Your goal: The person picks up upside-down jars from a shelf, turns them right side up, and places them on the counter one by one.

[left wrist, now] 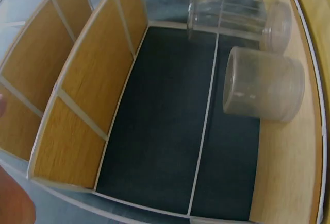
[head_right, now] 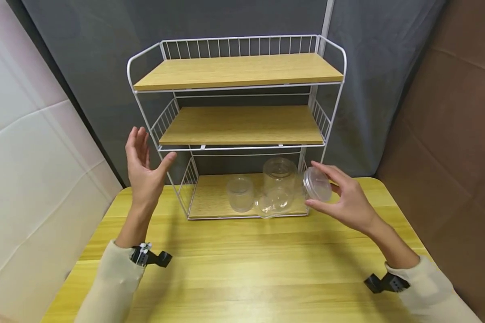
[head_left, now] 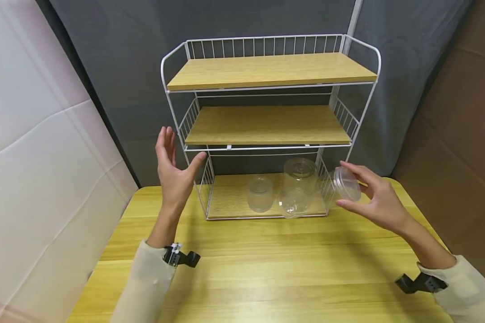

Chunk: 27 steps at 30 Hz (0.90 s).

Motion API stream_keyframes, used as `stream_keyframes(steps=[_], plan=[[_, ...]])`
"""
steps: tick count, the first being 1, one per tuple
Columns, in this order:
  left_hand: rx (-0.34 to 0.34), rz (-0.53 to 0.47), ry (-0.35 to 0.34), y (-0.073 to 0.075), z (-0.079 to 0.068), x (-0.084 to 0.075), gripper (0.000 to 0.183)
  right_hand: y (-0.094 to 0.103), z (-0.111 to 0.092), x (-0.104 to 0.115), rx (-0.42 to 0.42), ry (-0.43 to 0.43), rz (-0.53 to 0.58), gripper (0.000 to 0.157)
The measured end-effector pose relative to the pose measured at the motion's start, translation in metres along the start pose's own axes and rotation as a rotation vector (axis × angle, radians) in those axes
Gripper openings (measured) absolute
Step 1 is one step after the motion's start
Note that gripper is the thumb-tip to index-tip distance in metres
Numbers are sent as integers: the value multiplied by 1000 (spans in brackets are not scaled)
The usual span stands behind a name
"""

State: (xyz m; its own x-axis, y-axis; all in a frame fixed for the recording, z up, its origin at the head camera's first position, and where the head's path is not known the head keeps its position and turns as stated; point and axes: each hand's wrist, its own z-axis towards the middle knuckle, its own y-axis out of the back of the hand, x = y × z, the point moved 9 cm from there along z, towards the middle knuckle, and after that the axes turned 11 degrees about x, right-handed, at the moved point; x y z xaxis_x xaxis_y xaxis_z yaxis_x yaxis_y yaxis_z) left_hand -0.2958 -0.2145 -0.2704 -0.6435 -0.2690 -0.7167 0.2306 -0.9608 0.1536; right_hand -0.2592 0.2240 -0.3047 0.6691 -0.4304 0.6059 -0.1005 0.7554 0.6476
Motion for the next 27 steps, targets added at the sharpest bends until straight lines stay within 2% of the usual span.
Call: stream_keyframes(steps=[2, 6, 13, 19, 27], plan=[[26, 17, -10, -1, 6, 7, 100, 2, -1, -3, 26, -5, -37, 96], [71, 13, -15, -4, 14, 10, 98, 7, -4, -10, 68, -20, -111, 93], [111, -16, 31, -7, 23, 21, 102, 16, -13, -23, 119, -84, -262, 86], [177, -35, 21, -13, 32, 22, 109, 25, -23, -36, 151, -133, -336, 85], [191, -9, 67, -15, 42, 21, 111, 35, -32, -56, 199, -194, -399, 82]])
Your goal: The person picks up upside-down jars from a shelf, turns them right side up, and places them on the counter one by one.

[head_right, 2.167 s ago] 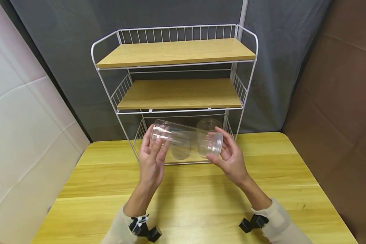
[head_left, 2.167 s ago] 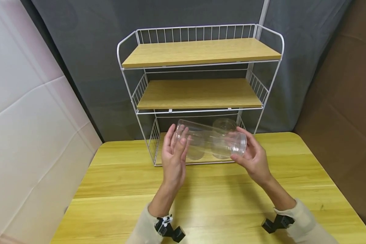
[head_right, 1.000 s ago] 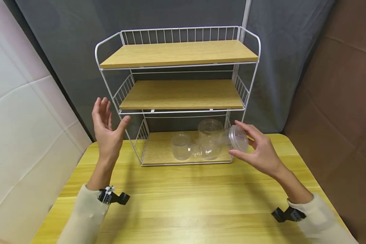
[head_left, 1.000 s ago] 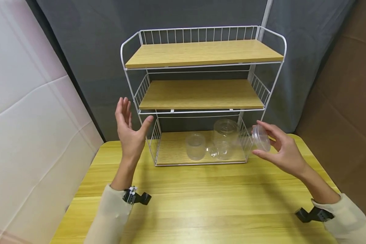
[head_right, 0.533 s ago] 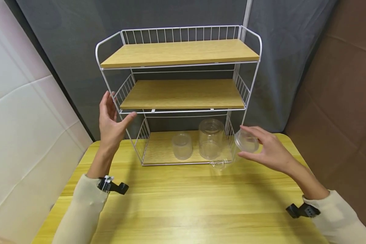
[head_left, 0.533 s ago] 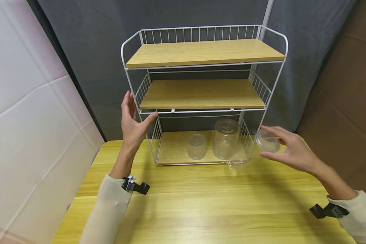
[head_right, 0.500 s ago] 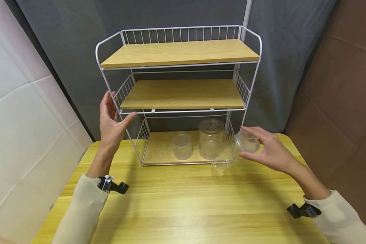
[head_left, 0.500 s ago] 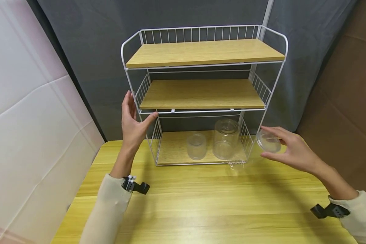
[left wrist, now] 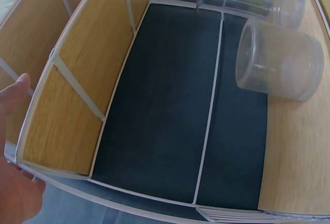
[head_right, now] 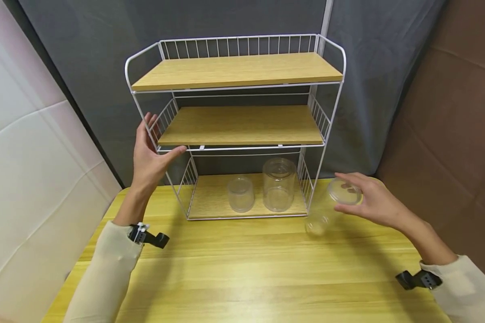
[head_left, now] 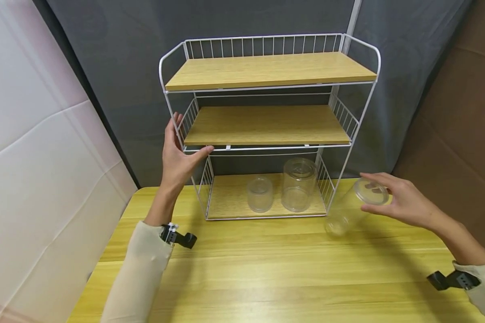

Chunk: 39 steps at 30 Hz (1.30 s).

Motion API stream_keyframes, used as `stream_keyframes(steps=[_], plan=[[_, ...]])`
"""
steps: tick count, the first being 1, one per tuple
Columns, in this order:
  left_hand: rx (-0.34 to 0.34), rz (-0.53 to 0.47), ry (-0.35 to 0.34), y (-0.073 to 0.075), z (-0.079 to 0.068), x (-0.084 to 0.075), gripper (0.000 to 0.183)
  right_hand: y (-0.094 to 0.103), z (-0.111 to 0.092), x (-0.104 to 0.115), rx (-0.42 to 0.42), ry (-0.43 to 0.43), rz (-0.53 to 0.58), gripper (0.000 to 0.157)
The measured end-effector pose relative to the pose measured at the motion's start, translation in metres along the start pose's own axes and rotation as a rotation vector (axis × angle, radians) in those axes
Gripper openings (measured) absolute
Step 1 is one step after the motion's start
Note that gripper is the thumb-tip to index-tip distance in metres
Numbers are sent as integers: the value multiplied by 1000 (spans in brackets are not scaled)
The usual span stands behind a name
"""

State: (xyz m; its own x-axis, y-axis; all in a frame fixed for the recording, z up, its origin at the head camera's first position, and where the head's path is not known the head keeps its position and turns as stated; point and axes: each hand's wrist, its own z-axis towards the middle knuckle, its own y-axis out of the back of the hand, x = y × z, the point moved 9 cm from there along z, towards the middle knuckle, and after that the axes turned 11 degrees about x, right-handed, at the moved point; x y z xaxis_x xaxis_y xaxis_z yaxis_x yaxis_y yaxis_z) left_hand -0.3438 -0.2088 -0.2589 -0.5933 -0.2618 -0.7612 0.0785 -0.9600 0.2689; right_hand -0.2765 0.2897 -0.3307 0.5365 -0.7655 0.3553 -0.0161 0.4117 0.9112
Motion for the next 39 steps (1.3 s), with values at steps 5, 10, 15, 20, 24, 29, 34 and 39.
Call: stream_keyframes(steps=[5, 10, 15, 20, 24, 29, 34, 39], plan=[[34, 17, 20, -6, 1, -19, 104, -2, -3, -10, 0, 9, -25, 81], [45, 20, 7, -7, 1, -29, 102, -7, -1, -15, 15, 35, -64, 79], [54, 29, -5, -6, 1, -28, 104, -12, 2, -16, 53, 46, -83, 76], [63, 32, -32, -6, 1, -28, 103, -15, 4, -18, 72, 61, -70, 76], [63, 44, -21, -6, 1, -27, 103, -18, 5, -19, 90, 61, -62, 77], [58, 52, -20, -6, 0, -25, 100, -18, 6, -16, 79, 48, -65, 79], [52, 56, -23, -7, -1, -25, 93, -13, 5, -1, 33, 57, -100, 84], [48, 53, -43, -6, -2, -29, 99, -9, 8, 32, -38, 146, -127, 87]])
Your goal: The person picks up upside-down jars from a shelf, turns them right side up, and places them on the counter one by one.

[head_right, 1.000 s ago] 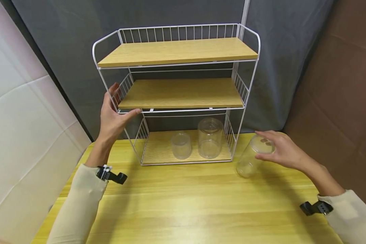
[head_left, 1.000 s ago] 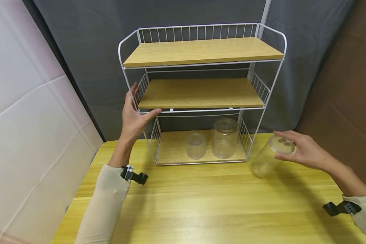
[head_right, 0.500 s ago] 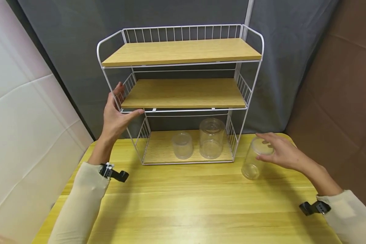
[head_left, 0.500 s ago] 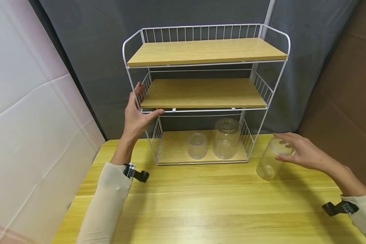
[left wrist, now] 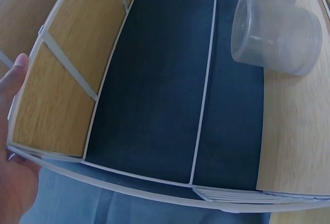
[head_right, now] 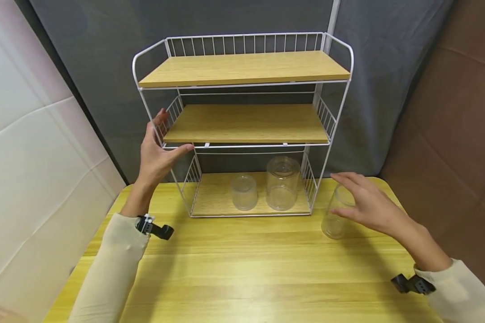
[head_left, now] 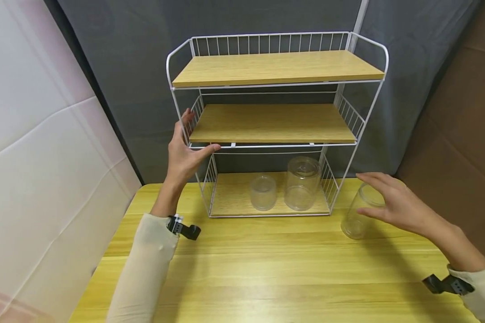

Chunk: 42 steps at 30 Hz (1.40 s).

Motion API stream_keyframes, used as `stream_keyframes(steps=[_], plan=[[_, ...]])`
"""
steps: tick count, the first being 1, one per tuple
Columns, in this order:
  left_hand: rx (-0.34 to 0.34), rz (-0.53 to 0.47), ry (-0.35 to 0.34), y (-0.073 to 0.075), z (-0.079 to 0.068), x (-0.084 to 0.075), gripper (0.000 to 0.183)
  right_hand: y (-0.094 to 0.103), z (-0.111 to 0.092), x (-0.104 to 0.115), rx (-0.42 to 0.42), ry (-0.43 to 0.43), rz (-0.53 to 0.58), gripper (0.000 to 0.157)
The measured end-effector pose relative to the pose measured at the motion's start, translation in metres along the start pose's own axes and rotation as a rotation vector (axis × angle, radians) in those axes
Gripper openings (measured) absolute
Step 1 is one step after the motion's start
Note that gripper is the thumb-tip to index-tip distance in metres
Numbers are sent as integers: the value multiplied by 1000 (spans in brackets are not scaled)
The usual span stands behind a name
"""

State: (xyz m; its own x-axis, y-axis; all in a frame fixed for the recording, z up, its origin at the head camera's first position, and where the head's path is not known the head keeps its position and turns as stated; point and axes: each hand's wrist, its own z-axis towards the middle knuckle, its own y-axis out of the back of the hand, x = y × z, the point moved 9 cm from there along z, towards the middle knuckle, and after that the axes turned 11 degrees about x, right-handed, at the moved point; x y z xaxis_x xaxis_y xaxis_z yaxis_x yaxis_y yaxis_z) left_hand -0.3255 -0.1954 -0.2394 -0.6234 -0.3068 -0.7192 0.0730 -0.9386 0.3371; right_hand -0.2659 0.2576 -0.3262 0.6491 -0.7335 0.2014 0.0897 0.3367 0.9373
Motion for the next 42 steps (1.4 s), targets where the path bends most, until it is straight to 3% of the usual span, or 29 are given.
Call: stream_keyframes(steps=[5, 10, 22, 30, 42], plan=[[1, 11, -11, 0, -1, -1, 101, -6, 10, 29, -43, 88, 25, 83], [7, 12, -12, -1, 0, 0, 101, -15, 22, 40, -78, 101, 50, 88], [7, -6, -23, 0, 1, 3, 101, -43, 56, 36, 0, -88, 238, 97], [9, 1, -33, -1, 1, 2, 99, -64, 74, 25, 10, -188, 276, 103], [8, 1, -52, -2, 0, -1, 99, -79, 95, 12, -92, -292, 316, 105]])
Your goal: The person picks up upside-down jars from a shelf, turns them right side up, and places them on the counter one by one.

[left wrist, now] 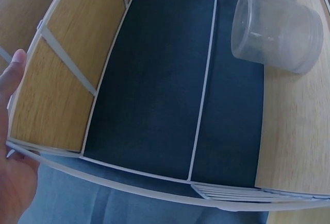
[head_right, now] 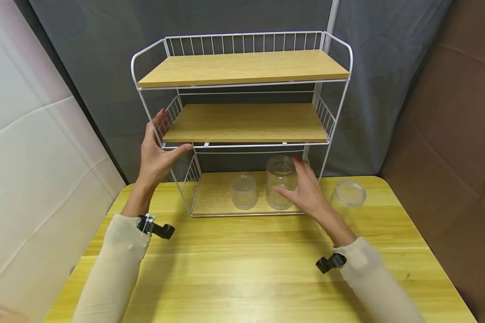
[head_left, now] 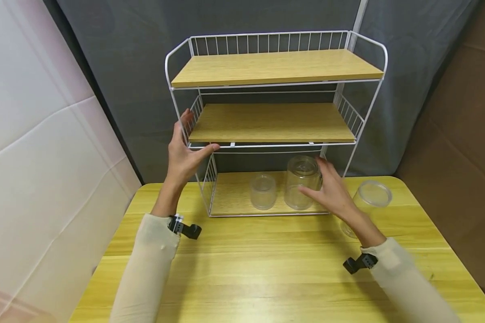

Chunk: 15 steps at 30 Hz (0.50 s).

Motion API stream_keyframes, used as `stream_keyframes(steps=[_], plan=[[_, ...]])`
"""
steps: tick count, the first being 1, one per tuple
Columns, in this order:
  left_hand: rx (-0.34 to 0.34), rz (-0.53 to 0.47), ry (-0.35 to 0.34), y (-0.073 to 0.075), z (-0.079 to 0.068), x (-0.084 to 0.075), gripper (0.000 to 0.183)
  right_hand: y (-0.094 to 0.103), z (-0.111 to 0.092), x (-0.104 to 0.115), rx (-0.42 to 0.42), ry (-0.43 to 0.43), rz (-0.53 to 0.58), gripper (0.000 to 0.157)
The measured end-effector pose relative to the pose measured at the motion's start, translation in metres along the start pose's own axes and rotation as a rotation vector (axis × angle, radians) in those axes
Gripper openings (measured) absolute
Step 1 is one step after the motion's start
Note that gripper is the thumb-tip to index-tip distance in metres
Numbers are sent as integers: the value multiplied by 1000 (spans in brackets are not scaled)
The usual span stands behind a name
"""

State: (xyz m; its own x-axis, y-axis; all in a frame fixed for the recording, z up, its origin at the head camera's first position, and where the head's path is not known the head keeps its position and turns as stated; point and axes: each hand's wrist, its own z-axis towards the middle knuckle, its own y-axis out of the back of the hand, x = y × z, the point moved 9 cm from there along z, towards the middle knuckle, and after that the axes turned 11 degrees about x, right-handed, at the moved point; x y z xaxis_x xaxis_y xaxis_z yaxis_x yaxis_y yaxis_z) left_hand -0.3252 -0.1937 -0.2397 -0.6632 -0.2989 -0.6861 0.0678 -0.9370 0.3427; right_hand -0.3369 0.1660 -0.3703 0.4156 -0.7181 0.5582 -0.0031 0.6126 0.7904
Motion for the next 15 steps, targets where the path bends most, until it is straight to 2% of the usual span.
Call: stream_keyframes(steps=[5, 15], plan=[[2, 8, -3, 0, 0, -2, 98, -5, 8, -5, -63, -27, 23, 102], [-3, 12, -6, 0, -1, -2, 98, -14, 23, -12, -79, -88, 72, 105]])
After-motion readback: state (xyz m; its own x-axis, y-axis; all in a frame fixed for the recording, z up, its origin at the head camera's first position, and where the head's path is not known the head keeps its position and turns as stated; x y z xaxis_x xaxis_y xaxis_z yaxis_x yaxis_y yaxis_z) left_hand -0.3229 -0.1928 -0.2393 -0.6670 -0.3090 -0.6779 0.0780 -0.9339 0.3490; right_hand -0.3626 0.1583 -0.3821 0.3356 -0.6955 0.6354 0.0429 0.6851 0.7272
